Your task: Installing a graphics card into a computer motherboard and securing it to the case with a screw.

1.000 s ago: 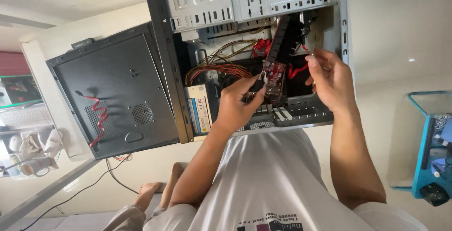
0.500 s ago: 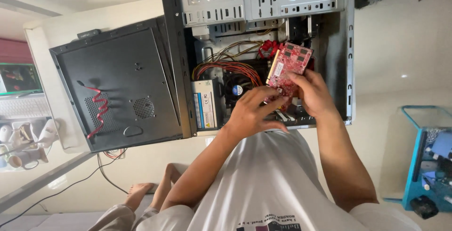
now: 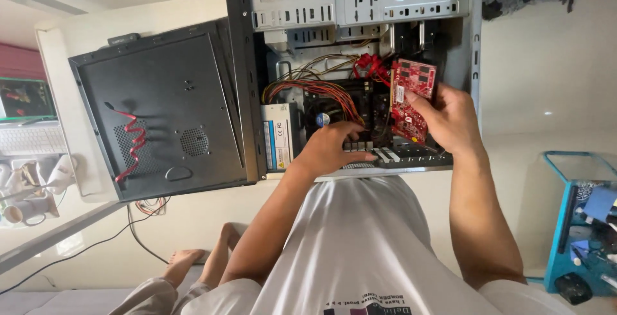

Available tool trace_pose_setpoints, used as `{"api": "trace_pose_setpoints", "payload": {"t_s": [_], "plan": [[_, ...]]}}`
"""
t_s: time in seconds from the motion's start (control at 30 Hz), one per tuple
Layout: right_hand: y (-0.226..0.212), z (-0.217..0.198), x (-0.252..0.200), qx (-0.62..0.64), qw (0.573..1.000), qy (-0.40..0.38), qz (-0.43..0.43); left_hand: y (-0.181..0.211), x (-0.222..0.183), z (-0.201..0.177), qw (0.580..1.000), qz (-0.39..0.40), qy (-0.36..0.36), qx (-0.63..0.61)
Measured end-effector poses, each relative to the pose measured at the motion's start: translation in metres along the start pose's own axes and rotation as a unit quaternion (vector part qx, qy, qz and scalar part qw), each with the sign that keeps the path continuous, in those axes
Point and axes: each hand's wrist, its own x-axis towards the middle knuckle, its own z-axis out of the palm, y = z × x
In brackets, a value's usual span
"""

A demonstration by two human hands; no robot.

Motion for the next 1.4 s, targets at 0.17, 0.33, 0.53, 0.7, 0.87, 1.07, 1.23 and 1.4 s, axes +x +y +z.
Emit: {"api": "trace_pose_setpoints", "payload": {"t_s": [0.17,0.33,0.53,0.7,0.87,1.07,1.23,1.4], "plan": [[0.014,0.001,0.008,-0.215,0.973,-0.067,0.046,-0.005,0.003,0.003,0.994,-0.043,-0.081,0.053],[0.026,0.013,0.023,-0.288,0.947,-0.112,0.084,-0.002,0.003,0.001,0.992,-0.018,-0.106,0.059],[0.005,0.030,0.038,-0.301,0.934,-0.170,0.086,-0.007,0.006,0.003,0.991,-0.018,-0.119,0.062],[0.005,0.041,0.040,-0.328,0.914,-0.215,0.103,-0.001,0.007,0.000,0.997,-0.007,-0.071,0.038],[0.012,0.045,0.047,-0.332,0.908,-0.234,0.104,-0.008,0.013,0.007,0.998,0.004,-0.042,0.057],[0.016,0.040,0.046,-0.269,0.926,-0.234,0.122,-0.035,0.021,0.027,0.993,-0.020,-0.022,0.113],[0.050,0.035,0.046,-0.242,0.935,-0.217,0.141,-0.031,0.018,0.028,0.992,-0.039,-0.010,0.123],[0.069,0.033,0.053,-0.228,0.932,-0.245,0.139,-0.034,0.016,0.030,0.991,-0.042,-0.008,0.123]]}}
